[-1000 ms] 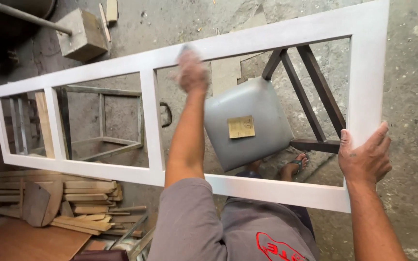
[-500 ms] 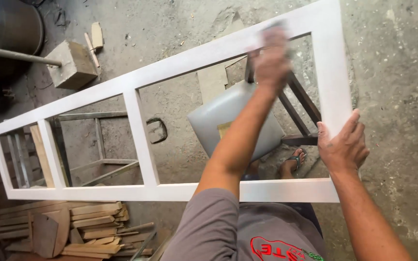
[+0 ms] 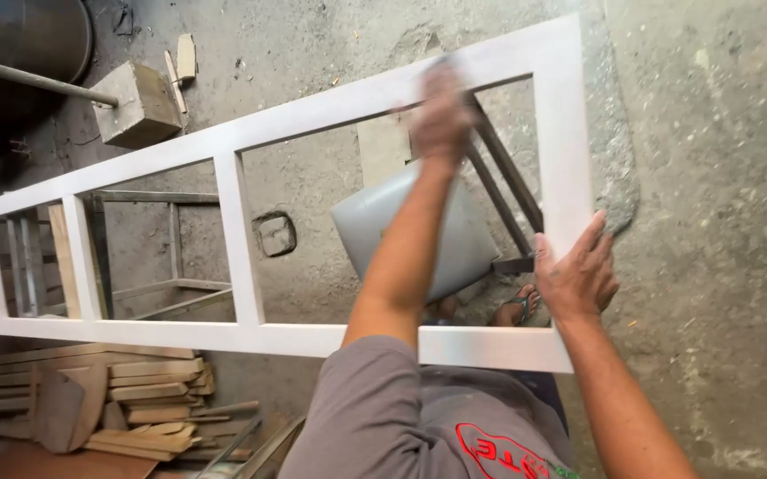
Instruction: The person sands a white wooden frame with a sanding block, focusing on the edges and corners. They reposition the frame on a stand to access different sides and continue sanding the surfaces.
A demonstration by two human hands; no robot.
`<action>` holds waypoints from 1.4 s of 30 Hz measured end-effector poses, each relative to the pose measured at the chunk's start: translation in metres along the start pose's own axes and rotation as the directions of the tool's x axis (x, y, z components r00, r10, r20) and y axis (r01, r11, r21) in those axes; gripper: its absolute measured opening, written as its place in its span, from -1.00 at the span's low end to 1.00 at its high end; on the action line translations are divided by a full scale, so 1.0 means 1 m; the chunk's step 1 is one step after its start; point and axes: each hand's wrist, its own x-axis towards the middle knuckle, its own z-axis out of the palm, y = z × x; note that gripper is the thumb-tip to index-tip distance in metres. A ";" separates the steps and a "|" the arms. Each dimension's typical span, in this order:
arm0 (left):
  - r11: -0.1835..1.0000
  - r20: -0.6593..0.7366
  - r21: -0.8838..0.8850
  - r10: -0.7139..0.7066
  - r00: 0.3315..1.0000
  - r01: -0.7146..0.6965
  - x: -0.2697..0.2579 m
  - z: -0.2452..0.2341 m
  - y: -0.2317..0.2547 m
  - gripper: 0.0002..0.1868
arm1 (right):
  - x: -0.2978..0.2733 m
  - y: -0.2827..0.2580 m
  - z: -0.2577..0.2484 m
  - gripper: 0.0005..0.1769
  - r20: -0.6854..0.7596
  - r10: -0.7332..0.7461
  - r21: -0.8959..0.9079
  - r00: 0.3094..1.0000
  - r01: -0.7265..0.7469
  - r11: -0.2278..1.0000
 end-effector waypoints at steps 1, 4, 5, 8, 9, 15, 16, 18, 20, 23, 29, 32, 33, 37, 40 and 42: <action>1.000 -0.017 -0.007 0.003 1.000 -0.003 0.003 -0.014 -0.017 -0.35 | 0.002 0.004 0.000 0.05 -0.017 -0.008 0.002 1.000 0.008 1.000; 0.864 0.036 0.290 -0.439 0.898 0.411 0.006 -0.011 -0.039 -0.37 | 0.002 0.008 0.000 0.10 0.026 -0.060 0.066 0.998 0.058 0.996; 0.956 -0.049 0.153 -0.246 0.968 0.251 0.005 0.021 -0.024 -0.38 | 0.002 0.005 0.001 0.09 0.043 -0.039 0.024 0.998 0.038 0.999; 0.973 0.090 0.206 0.083 0.993 -0.100 -0.006 -0.011 0.057 -0.39 | 0.001 0.003 0.003 0.07 0.040 -0.030 -0.025 0.999 0.031 0.999; 0.902 0.350 0.327 0.160 0.923 -0.281 -0.013 -0.044 0.091 -0.41 | 0.001 0.006 0.001 0.05 0.027 -0.054 -0.035 0.998 0.055 0.998; 0.845 0.078 0.284 -0.491 0.867 0.453 0.006 -0.059 -0.034 -0.33 | -0.001 0.002 0.005 0.06 -0.031 -0.047 -0.110 0.998 0.044 0.993; 0.840 0.091 0.292 -0.501 0.861 0.458 -0.006 -0.037 -0.009 -0.33 | -0.006 0.006 0.003 0.06 -0.014 -0.045 -0.118 0.999 0.043 0.992; 0.974 -0.117 0.225 0.010 0.993 0.017 -0.007 0.003 0.042 -0.36 | -0.001 0.001 0.003 0.02 -0.027 -0.055 -0.062 0.998 0.053 0.997; 0.968 0.116 0.220 0.100 0.988 -0.123 0.002 -0.032 0.064 -0.41 | 0.004 0.001 0.007 0.03 -0.040 -0.048 -0.076 0.998 0.045 0.996; 0.977 0.198 0.204 0.019 0.980 -0.060 0.005 -0.006 -0.047 -0.40 | -0.006 0.008 0.007 0.05 -0.018 -0.047 -0.093 0.999 0.046 0.995; 0.914 -0.040 0.201 -0.353 0.935 0.353 0.019 0.033 -0.060 -0.34 | -0.001 0.006 0.002 0.02 0.025 -0.008 -0.072 1.000 0.009 0.997; 0.965 0.231 0.191 0.135 0.963 -0.181 0.022 0.008 0.064 -0.34 | 0.000 0.004 0.004 0.02 0.026 0.002 -0.069 1.000 0.000 0.998; 0.918 0.581 0.082 0.272 0.767 -0.387 0.012 -0.042 0.118 -0.37 | 0.001 0.006 0.005 0.01 -0.007 -0.023 -0.075 1.000 0.022 0.997; 0.942 0.465 0.053 0.270 0.843 -0.331 0.029 -0.034 -0.010 -0.23 | 0.000 0.000 0.000 -0.01 -0.003 -0.017 -0.039 1.000 0.017 0.999; 0.988 -0.021 0.022 -0.150 0.988 0.150 0.035 -0.034 -0.114 -0.30 | 0.005 0.001 0.002 0.03 0.014 0.018 -0.057 1.000 -0.017 0.998; 0.811 -0.055 0.205 -0.549 0.834 0.548 0.038 -0.084 -0.092 -0.45 | 0.002 0.003 -0.001 0.01 0.005 0.008 -0.061 1.000 -0.008 0.998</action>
